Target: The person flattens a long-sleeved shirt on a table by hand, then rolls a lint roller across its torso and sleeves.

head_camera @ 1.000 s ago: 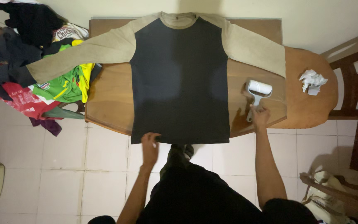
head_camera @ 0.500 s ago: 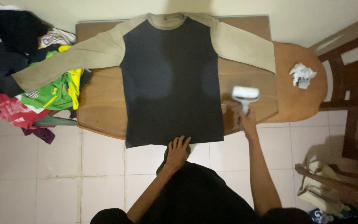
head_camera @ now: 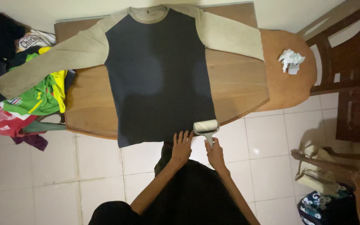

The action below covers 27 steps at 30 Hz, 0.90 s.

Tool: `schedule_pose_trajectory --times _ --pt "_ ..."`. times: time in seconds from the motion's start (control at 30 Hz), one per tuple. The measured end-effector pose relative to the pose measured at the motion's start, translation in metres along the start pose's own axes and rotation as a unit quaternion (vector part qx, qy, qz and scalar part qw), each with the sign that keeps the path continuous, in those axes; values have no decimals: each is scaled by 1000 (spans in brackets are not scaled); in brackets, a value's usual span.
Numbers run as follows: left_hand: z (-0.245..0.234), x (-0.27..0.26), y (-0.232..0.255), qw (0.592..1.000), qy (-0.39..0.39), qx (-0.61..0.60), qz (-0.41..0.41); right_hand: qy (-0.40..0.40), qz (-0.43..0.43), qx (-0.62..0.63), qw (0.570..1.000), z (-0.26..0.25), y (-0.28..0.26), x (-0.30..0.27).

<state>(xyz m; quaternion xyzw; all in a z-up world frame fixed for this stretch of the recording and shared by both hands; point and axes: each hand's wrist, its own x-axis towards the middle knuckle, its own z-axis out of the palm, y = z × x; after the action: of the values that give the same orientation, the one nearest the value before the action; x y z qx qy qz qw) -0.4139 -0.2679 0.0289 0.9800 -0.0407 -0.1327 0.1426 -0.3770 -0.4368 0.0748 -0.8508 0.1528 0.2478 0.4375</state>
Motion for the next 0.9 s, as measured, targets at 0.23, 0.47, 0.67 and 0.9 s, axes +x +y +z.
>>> schedule_pose_trajectory --times 0.23,0.47,0.67,0.9 --pt "6 1 -2 1000 -2 24 11 -6 -40 -70 997 -6 11 3" --pt "16 2 -5 999 33 32 25 -4 -22 -134 991 -3 -7 15" --pt "14 9 -3 998 59 19 13 15 -45 -157 986 5 -17 36" --pt "6 16 4 999 7 50 5 8 -27 -164 986 2 -13 29"
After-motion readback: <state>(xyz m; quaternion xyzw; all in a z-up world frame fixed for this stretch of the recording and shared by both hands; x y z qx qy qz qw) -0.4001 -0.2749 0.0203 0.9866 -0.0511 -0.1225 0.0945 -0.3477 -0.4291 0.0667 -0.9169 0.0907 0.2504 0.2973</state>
